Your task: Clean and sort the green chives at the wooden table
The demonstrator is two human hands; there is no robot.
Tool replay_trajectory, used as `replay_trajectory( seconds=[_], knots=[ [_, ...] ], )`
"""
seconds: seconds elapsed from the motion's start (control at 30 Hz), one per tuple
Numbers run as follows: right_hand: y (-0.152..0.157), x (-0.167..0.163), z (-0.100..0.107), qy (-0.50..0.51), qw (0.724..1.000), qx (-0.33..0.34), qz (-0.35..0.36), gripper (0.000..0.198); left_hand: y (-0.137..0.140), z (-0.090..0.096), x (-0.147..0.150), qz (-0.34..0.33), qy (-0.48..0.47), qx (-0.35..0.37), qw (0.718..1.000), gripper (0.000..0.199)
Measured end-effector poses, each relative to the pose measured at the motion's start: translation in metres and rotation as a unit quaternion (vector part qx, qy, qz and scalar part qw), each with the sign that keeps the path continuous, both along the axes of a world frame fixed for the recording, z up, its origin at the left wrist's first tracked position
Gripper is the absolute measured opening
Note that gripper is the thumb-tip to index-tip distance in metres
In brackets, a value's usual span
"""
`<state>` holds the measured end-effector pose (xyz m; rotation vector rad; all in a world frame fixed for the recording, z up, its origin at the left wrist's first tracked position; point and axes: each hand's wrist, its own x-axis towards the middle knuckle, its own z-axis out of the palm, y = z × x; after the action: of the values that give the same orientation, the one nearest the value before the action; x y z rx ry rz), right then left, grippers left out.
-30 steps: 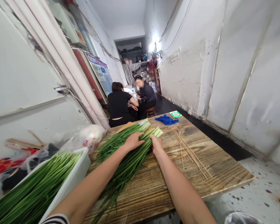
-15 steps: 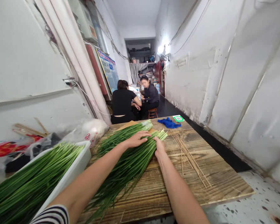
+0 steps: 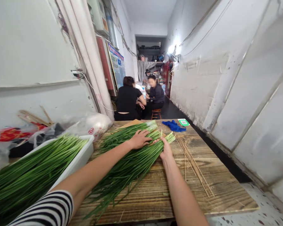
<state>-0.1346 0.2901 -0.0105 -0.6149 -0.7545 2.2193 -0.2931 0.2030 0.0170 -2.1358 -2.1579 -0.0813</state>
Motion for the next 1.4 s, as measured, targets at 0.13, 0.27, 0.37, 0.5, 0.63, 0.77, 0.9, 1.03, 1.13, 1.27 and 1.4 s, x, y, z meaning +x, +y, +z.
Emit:
replay_trajectory(
  seconds=[0.13, 0.27, 0.37, 0.5, 0.63, 0.77, 0.9, 1.03, 1.13, 1.27, 1.4],
  knots=[
    [0.011, 0.026, 0.013, 0.148, 0.988, 0.043, 0.024, 0.017, 0.005, -0.004, -0.003, 0.014, 0.029, 0.016, 0.999, 0.033],
    [0.022, 0.054, 0.019, 0.297, 0.954, 0.045, 0.017, 0.022, 0.005, -0.009, 0.002, 0.0, 0.07, 0.061, 0.996, 0.031],
    [0.026, 0.06, 0.017, 0.333, 0.941, 0.056, 0.001, 0.021, -0.003, -0.013, 0.009, -0.044, 0.096, 0.116, 0.988, 0.03],
    [0.028, 0.055, 0.014, 0.312, 0.949, 0.054, -0.003, 0.02, -0.015, -0.022, 0.009, -0.147, 0.1, 0.09, 0.98, 0.029],
    [0.023, 0.046, 0.015, 0.284, 0.958, 0.037, -0.015, 0.02, -0.02, -0.027, -0.002, -0.112, 0.046, 0.054, 0.991, 0.032],
    [0.007, 0.032, 0.016, 0.252, 0.968, 0.0, 0.018, 0.021, -0.02, -0.01, 0.005, -0.066, -0.077, 0.055, 0.993, 0.025],
    [-0.014, 0.021, 0.028, 0.22, 0.974, 0.028, 0.046, 0.023, -0.037, 0.023, 0.041, 0.033, -0.406, 0.194, 0.893, 0.033],
    [-0.044, 0.015, 0.046, 0.172, 0.981, 0.049, 0.079, 0.026, -0.061, 0.039, 0.079, 0.072, -0.734, 0.078, 0.671, 0.062],
    [-0.07, 0.011, 0.053, 0.092, 0.992, 0.067, 0.062, 0.024, -0.076, 0.031, 0.097, 0.079, -0.804, -0.022, 0.588, 0.07],
    [-0.091, 0.009, 0.053, -0.108, 0.978, 0.177, 0.014, 0.025, -0.09, 0.007, 0.104, 0.096, -0.842, -0.096, 0.521, 0.052],
    [-0.085, 0.016, 0.05, -0.205, 0.926, 0.303, 0.088, 0.025, -0.095, -0.008, 0.099, 0.123, -0.864, -0.122, 0.473, 0.023]
  ],
)
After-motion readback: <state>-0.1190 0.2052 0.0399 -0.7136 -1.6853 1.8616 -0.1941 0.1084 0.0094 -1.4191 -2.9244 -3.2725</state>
